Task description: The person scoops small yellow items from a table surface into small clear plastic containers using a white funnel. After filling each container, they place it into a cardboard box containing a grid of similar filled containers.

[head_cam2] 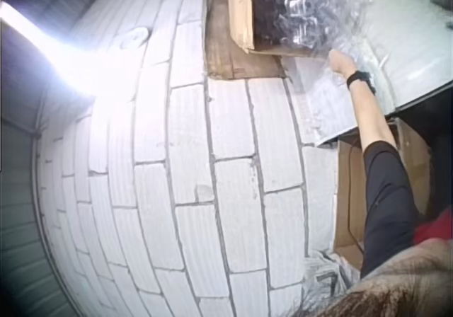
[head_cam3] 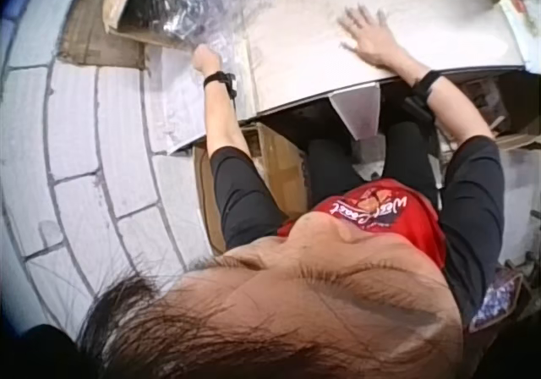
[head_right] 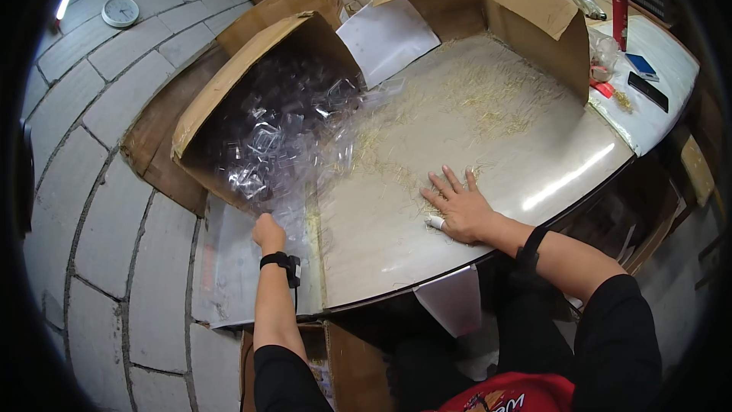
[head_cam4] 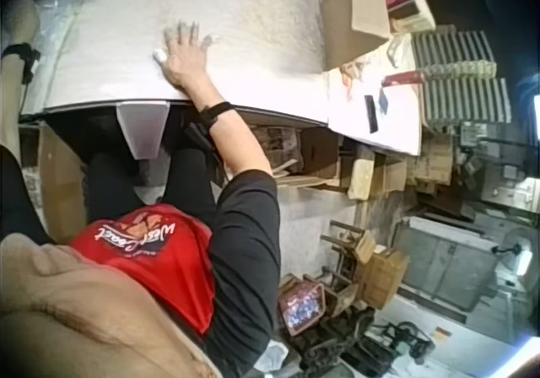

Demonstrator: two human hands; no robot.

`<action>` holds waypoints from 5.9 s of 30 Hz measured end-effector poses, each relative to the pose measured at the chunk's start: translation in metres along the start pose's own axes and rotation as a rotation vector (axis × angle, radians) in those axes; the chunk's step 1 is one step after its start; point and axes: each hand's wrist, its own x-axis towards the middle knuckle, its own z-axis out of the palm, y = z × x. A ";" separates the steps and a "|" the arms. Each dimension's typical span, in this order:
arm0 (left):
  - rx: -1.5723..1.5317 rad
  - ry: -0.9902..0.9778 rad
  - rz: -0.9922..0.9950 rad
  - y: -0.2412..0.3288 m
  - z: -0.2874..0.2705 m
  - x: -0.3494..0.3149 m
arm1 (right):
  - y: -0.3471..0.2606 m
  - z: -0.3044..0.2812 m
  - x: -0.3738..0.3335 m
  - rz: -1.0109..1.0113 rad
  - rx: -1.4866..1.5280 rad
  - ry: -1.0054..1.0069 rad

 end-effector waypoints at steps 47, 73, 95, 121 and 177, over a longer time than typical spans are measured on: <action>-2.057 -1.611 -0.465 0.119 0.023 -0.434 | -0.072 -0.011 -0.125 -0.125 0.229 0.446; -2.040 -1.544 -0.501 0.083 0.023 -0.459 | -0.076 0.029 -0.178 -0.255 0.650 0.106; -1.993 -1.552 -0.525 0.124 0.014 -0.436 | -0.076 0.008 -0.186 -0.297 0.372 0.175; -2.254 -1.247 -0.449 0.091 -0.034 -0.441 | -0.113 0.034 -0.204 -0.254 0.614 0.139; -2.116 -1.056 -0.388 0.053 -0.095 -0.415 | -0.110 0.036 -0.191 0.421 1.242 -0.176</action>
